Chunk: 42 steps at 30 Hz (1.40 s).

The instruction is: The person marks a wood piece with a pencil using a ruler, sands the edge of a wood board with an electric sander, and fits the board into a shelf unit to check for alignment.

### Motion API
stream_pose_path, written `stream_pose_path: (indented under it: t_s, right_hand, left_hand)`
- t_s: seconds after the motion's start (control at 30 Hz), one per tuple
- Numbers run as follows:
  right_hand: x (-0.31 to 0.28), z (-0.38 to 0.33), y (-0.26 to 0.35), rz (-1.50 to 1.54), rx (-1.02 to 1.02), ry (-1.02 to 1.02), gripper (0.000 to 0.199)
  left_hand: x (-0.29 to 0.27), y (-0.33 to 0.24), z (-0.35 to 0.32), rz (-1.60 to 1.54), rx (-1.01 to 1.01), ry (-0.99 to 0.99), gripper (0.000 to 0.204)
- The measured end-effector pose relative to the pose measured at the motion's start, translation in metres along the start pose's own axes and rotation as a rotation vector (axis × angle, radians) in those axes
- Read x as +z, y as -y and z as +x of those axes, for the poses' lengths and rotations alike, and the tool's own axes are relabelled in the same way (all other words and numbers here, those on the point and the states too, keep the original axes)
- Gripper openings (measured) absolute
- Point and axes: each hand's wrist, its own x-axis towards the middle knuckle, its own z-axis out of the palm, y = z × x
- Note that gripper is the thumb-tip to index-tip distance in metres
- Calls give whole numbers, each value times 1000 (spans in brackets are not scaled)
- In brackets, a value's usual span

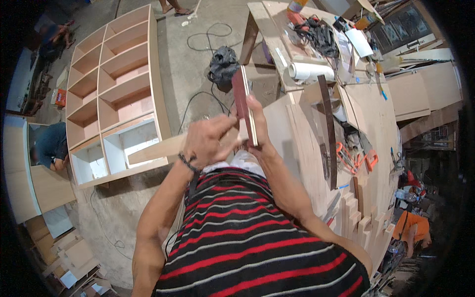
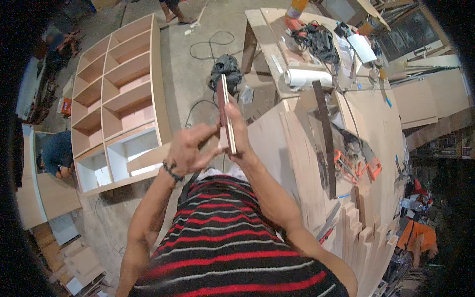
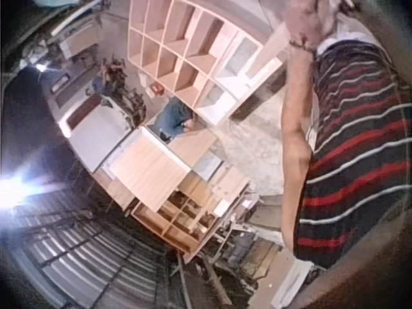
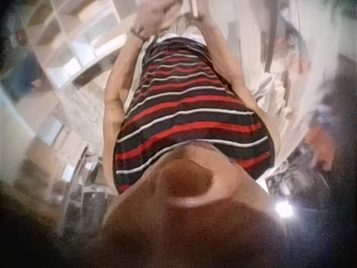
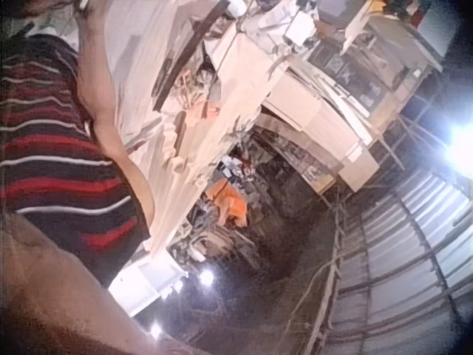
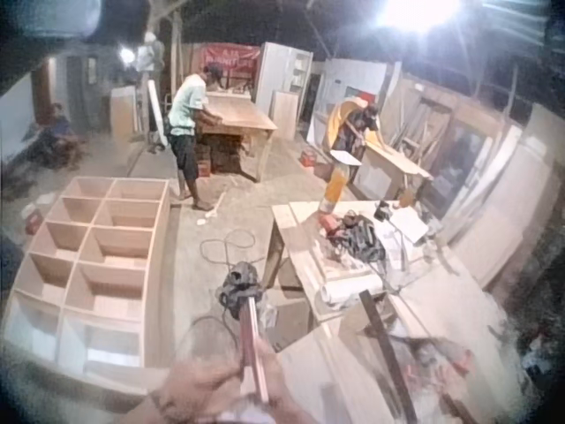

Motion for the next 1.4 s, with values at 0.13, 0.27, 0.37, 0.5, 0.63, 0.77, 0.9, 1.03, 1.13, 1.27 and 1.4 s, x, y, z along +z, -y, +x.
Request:
stream_pose_path:
  t_s: [0.13, 0.27, 0.37, 0.5, 0.63, 0.77, 0.9, 1.03, 1.13, 1.27, 1.4]
  right_hand:
    - [-6, -36, -20, 82, 93, 65, 67]
    - [-5, -2, -4, 95, 70, -85, 64]
    - [-22, -24, -22, 113, 119, 37, 67]
    - [-16, -3, -15, 81, 5, -35, 70]
    - [-11, -39, -12, 43, 100, 36, 68]
    - [-25, 10, -3, 108, -68, -61, 43]
    - [-30, 9, -7, 43, -47, -114, 61]
    - [-13, -41, 4, -87, 1, -58, 76]
    - [0, -44, -5, -217, -105, 15, 77]
    - [-18, -16, -8, -211, -157, -31, 69]
    - [-22, -6, -14, -184, -205, -30, 66]
  left_hand:
    - [-6, 14, 8, -18, -47, -56, 48]
    - [12, 3, -9, -42, 86, -98, 50]
    - [4, 17, 7, -62, -62, -30, 49]
    - [13, 6, 5, -91, 49, -79, 50]
    - [7, 19, 8, -20, 52, -103, 50]
    - [16, -7, 0, -102, 24, 6, 49]
    - [6, 6, 6, -11, 53, -43, 48]
    - [-3, 14, 5, 91, 78, -49, 45]
    - [-6, 14, 6, 158, 77, -42, 44]
    - [4, 9, 6, 120, 116, -14, 44]
    - [6, 14, 10, 88, 136, -17, 41]
